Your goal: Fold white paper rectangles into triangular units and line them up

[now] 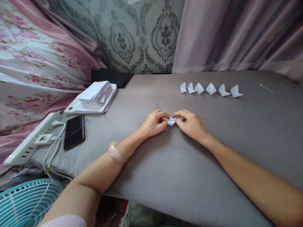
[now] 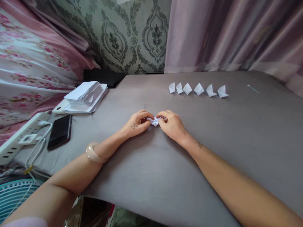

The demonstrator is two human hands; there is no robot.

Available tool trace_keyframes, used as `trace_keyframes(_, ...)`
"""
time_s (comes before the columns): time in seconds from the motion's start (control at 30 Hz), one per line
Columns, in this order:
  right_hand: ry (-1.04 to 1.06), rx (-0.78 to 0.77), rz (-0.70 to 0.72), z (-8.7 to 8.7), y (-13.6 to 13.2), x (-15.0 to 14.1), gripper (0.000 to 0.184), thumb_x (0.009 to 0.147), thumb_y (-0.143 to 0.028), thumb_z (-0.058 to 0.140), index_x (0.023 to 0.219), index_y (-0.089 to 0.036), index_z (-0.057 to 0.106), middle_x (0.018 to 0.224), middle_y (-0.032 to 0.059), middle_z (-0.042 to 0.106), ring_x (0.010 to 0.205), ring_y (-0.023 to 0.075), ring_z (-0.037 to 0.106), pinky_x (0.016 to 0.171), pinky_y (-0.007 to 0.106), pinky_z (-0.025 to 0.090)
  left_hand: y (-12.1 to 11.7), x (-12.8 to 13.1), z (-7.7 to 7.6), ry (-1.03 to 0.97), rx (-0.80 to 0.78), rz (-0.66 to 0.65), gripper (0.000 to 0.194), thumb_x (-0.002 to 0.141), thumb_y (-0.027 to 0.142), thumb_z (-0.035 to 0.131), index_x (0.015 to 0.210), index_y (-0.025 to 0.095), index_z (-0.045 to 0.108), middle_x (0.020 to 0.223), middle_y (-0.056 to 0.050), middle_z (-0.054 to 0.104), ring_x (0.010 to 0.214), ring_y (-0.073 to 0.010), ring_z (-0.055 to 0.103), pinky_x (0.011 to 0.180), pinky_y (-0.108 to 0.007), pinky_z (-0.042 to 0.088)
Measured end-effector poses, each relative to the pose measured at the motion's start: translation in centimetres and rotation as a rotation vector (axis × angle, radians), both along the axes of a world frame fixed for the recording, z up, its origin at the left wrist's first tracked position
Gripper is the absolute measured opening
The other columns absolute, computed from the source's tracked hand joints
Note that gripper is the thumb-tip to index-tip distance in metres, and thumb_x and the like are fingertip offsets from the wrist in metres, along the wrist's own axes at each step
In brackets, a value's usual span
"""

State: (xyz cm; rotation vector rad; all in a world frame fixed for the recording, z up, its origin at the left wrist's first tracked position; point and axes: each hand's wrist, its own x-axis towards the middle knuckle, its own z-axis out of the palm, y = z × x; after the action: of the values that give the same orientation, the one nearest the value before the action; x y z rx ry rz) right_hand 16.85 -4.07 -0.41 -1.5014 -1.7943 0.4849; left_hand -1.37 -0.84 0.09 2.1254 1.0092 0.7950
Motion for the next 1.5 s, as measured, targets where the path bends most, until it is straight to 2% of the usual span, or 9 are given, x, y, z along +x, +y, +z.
trace_keyframes(0.27,-0.631,0.163,0.153,0.9,-1.3,0.6,0.029,0.083,-0.012,0.044,0.096,-0.019,0.069,0.104,0.0088,0.063,0.084,0.0190,0.060,0.067,0.030,0.042,0.2,-1.1,0.2,0.197,0.214,-0.163,0.021,0.075,0.015,0.054,0.090,0.015,0.068,0.094,-0.009,0.063,0.079,-0.0159,0.058,0.074,-0.027,0.047)
trace_keyframes(0.4,-0.719,0.197,0.186,1.3,-1.7,0.5,0.023,0.083,-0.012,0.047,0.097,-0.016,0.065,0.104,0.0103,0.061,0.090,0.0213,0.059,0.068,0.031,0.041,0.7,-1.4,-0.1,0.210,0.219,-0.139,0.010,0.076,0.018,0.059,0.084,0.015,0.064,0.090,-0.007,0.063,0.079,-0.0158,0.057,0.074,-0.028,0.046)
trace_keyframes(0.57,-0.535,0.172,0.146,1.0,-1.4,0.7,0.020,0.088,-0.036,0.057,0.092,-0.018,0.064,0.100,0.0069,0.061,0.079,0.0177,0.058,0.064,0.030,0.041,1.1,-1.5,-0.4,0.015,-0.076,-0.055,0.015,0.078,0.030,0.067,0.082,0.015,0.062,0.084,-0.004,0.066,0.070,-0.0123,0.057,0.068,-0.026,0.045)
trace_keyframes(0.7,-0.272,0.138,0.141,0.8,-0.7,1.0,0.020,0.088,-0.038,0.059,0.081,-0.020,0.064,0.093,0.0036,0.061,0.071,0.0130,0.056,0.065,0.027,0.042,1.2,-1.5,-0.5,-0.298,-0.407,-0.133,0.025,0.075,0.034,0.072,0.084,0.014,0.060,0.082,-0.005,0.069,0.071,-0.0125,0.062,0.067,-0.026,0.047)
trace_keyframes(0.8,-0.100,0.086,0.155,0.6,-0.3,1.1,0.021,0.083,-0.039,0.064,0.073,-0.020,0.064,0.087,0.0025,0.063,0.070,0.0121,0.056,0.065,0.026,0.043,1.3,-1.3,-0.4,-0.436,-0.528,-0.118,0.029,0.067,0.030,0.080,0.080,0.012,0.060,0.076,-0.003,0.069,0.069,-0.0115,0.063,0.067,-0.025,0.048)
trace_keyframes(1.07,0.189,-0.097,0.074,0.3,-0.1,0.7,0.031,0.074,-0.050,0.068,0.072,-0.019,0.066,0.091,0.0049,0.071,0.065,0.0132,0.058,0.058,0.026,0.044,1.1,-0.6,-0.4,-0.598,-0.535,-0.092,0.033,0.061,0.028,0.084,0.077,0.013,0.059,0.083,-0.004,0.071,0.078,-0.0139,0.067,0.079,-0.032,0.052)
trace_keyframes(1.23,0.287,-0.098,0.060,0.4,-0.1,0.4,0.031,0.072,-0.048,0.070,0.067,-0.018,0.063,0.086,0.0049,0.071,0.066,0.0139,0.060,0.059,0.027,0.045,0.9,-0.3,-0.2,-0.628,-0.499,-0.085,0.035,0.061,0.029,0.084,0.078,0.014,0.057,0.086,-0.004,0.071,0.078,-0.0134,0.067,0.079,-0.031,0.052)
trace_keyframes(1.37,0.301,-0.085,0.002,0.4,-0.1,0.3,0.027,0.070,-0.044,0.072,0.072,-0.019,0.061,0.077,0.0025,0.069,0.063,0.0135,0.060,0.057,0.026,0.045,0.7,-0.2,-0.1,-0.603,-0.460,-0.052,0.039,0.064,0.028,0.082,0.090,0.016,0.056,0.082,-0.002,0.070,0.074,-0.0126,0.067,0.073,-0.028,0.052)
trace_keyframes(1.5,0.376,-0.160,0.035,0.4,0.1,0.4,0.031,0.068,-0.041,0.074,0.086,-0.020,0.060,0.078,0.0018,0.070,0.064,0.0138,0.061,0.057,0.026,0.046,0.7,-0.2,-0.2,-0.622,-0.507,-0.066,0.048,0.064,0.027,0.082,0.102,0.017,0.054,0.085,-0.003,0.072,0.076,-0.0138,0.068,0.076,-0.030,0.052)
